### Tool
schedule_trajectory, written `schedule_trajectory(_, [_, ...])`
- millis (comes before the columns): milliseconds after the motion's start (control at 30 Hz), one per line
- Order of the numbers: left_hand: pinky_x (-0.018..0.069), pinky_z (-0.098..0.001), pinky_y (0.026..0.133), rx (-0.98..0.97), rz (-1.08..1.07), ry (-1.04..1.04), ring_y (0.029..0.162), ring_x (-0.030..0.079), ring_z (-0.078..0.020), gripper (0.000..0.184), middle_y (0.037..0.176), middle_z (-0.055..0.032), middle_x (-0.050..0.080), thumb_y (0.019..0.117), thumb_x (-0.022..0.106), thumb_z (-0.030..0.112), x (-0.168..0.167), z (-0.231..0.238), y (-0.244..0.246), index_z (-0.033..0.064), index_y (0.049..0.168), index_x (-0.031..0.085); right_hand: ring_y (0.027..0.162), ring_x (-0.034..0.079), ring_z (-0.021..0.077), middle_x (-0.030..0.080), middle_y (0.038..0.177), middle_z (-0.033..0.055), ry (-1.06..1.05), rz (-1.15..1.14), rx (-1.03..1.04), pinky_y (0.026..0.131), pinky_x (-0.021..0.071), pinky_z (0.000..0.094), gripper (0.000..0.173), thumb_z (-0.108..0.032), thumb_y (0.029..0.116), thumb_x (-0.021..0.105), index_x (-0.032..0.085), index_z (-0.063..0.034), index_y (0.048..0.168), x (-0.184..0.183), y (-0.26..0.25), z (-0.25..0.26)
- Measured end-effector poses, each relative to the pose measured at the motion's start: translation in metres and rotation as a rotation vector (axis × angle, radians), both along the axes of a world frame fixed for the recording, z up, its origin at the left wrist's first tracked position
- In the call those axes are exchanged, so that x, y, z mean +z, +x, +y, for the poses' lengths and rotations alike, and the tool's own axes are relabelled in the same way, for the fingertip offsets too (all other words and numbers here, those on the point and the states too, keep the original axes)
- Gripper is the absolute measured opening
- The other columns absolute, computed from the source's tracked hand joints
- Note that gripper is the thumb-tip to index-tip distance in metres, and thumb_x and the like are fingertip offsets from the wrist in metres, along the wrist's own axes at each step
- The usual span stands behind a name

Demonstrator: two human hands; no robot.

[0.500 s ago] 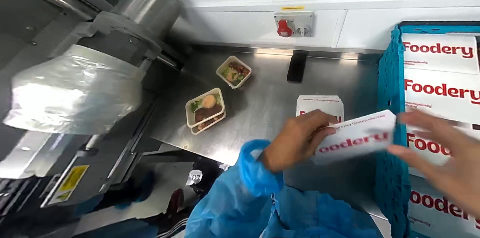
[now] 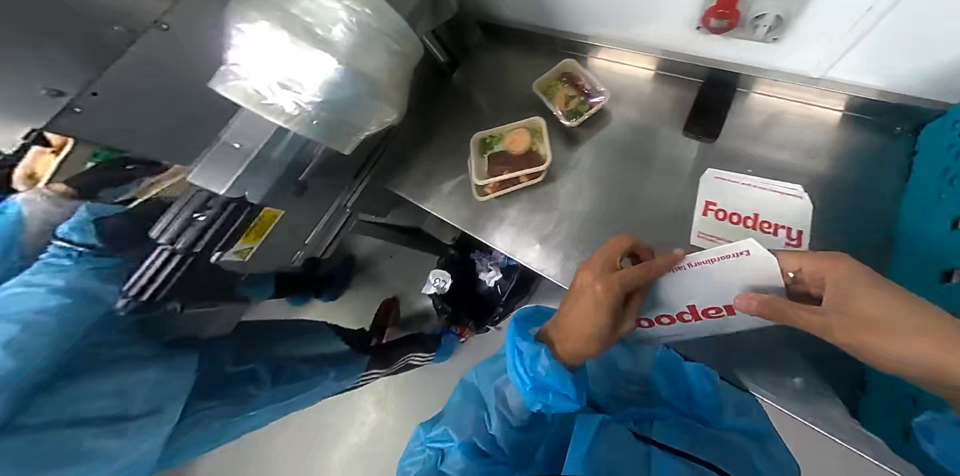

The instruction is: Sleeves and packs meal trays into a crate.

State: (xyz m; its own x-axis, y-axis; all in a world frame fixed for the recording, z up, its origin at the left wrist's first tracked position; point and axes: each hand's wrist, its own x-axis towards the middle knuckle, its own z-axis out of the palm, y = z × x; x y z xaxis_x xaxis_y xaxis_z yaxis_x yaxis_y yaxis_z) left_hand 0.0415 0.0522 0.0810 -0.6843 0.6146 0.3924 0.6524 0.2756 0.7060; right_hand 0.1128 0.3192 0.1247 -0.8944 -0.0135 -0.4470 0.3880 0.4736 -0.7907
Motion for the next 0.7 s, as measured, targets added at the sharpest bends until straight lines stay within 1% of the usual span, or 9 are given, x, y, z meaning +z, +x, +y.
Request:
schedule_trajectory(67, [0.0604, -0.0255, 0.076, -0.014, -0.056, -0.015, 0.089, 0.068, -0.0127, 0.034, 0.109, -0.0102, 0.068, 0.0910, 0.063, -0.003, -0.007, -0.029, -0.001, 0.0084, 0.120, 0.076, 0.084, 0.073, 0.0115, 0.076, 0.091, 0.0012, -0.224, -0.125, 0.080, 0.078, 0.0606, 0.0285, 0.017, -0.012, 0.0899, 0.075, 0.075, -0.0121, 0.106, -0.003, -0.017, -0.020])
schedule_trajectory(133, [0.0594, -0.0302, 0.090, -0.059, -0.116, -0.026, 0.106, 0.068, -0.0170, 0.031, 0.116, -0.0111, 0.069, 0.0932, 0.063, 0.000, -0.019, -0.053, -0.002, 0.0072, 0.121, 0.076, 0.086, 0.072, 0.0128, 0.076, 0.092, 0.0044, -0.337, -0.201, 0.099, 0.081, 0.0599, 0.0283, 0.015, -0.002, 0.0922, 0.069, 0.072, -0.0064, 0.106, -0.015, -0.027, -0.044])
schedule_trajectory(200, [0.0564, -0.0358, 0.098, -0.122, -0.166, -0.130, 0.117, 0.065, -0.0199, 0.029, 0.125, -0.0097, 0.069, 0.0990, 0.067, 0.021, -0.033, -0.075, -0.003, 0.0083, 0.124, 0.074, 0.084, 0.072, 0.0127, 0.075, 0.091, 0.0052, -0.384, -0.168, 0.073, 0.080, 0.0598, 0.0284, 0.013, 0.001, 0.0932, 0.066, 0.072, -0.0045, 0.103, -0.029, -0.032, -0.073])
schedule_trajectory(267, [0.0516, -0.0432, 0.106, -0.185, -0.198, -0.310, 0.129, 0.059, -0.0251, 0.046, 0.139, -0.0088, 0.064, 0.0964, 0.068, 0.045, -0.045, -0.094, -0.007, 0.0081, 0.122, 0.074, 0.084, 0.072, 0.0121, 0.076, 0.091, 0.0057, -0.398, -0.119, 0.073, 0.081, 0.0602, 0.0278, 0.015, 0.003, 0.0931, 0.064, 0.075, -0.0043, 0.102, -0.031, -0.040, -0.098])
schedule_trajectory(400, [0.0554, -0.0467, 0.101, -0.044, 0.007, -0.288, 0.126, 0.063, -0.0317, 0.086, 0.149, -0.0186, 0.055, 0.0842, 0.080, 0.050, -0.059, -0.118, -0.018, 0.0022, 0.149, 0.050, 0.072, 0.071, 0.0143, 0.074, 0.083, 0.0080, -0.318, -0.088, -0.093, 0.068, 0.0608, 0.0292, 0.010, 0.000, 0.0974, 0.062, 0.072, -0.0023, 0.101, -0.018, -0.052, -0.135])
schedule_trajectory(500, [0.0504, -0.0537, 0.105, -0.025, 0.138, -0.409, 0.131, 0.059, -0.0336, 0.109, 0.147, -0.0182, 0.056, 0.0777, 0.077, 0.065, -0.045, -0.119, -0.032, 0.0021, 0.157, 0.037, 0.075, 0.072, 0.0163, 0.073, 0.089, 0.0095, -0.299, -0.096, -0.266, 0.069, 0.0616, 0.0317, 0.022, -0.001, 0.0976, 0.063, 0.059, -0.0028, 0.119, -0.018, -0.063, -0.152])
schedule_trajectory(600, [0.0590, -0.0516, 0.082, -0.168, -0.077, -0.482, 0.103, 0.069, -0.0316, 0.115, 0.126, -0.0169, 0.065, 0.0789, 0.077, 0.066, -0.038, -0.117, -0.046, 0.0059, 0.162, 0.025, 0.077, 0.071, 0.0171, 0.071, 0.092, 0.0105, -0.318, -0.124, -0.436, 0.072, 0.0619, 0.0342, 0.031, -0.002, 0.0986, 0.062, 0.054, -0.0028, 0.128, -0.027, -0.063, -0.165])
schedule_trajectory(633, [0.0595, -0.0537, 0.080, -0.248, -0.209, -0.509, 0.101, 0.070, -0.0331, 0.117, 0.128, -0.0183, 0.064, 0.0800, 0.077, 0.065, -0.041, -0.114, -0.050, 0.0089, 0.164, 0.019, 0.078, 0.071, 0.0166, 0.071, 0.095, 0.0100, -0.319, -0.132, -0.474, 0.072, 0.0616, 0.0342, 0.034, -0.005, 0.0993, 0.063, 0.053, -0.0046, 0.132, -0.032, -0.059, -0.164])
schedule_trajectory(700, [0.0580, -0.0587, 0.085, -0.380, -0.391, -0.519, 0.104, 0.070, -0.0355, 0.114, 0.133, -0.0196, 0.063, 0.0811, 0.078, 0.063, -0.054, -0.105, -0.056, 0.0127, 0.165, 0.018, 0.079, 0.070, 0.0174, 0.070, 0.097, 0.0112, -0.302, -0.147, -0.506, 0.072, 0.0602, 0.0352, 0.048, -0.006, 0.0984, 0.065, 0.048, -0.0089, 0.143, -0.042, -0.049, -0.159])
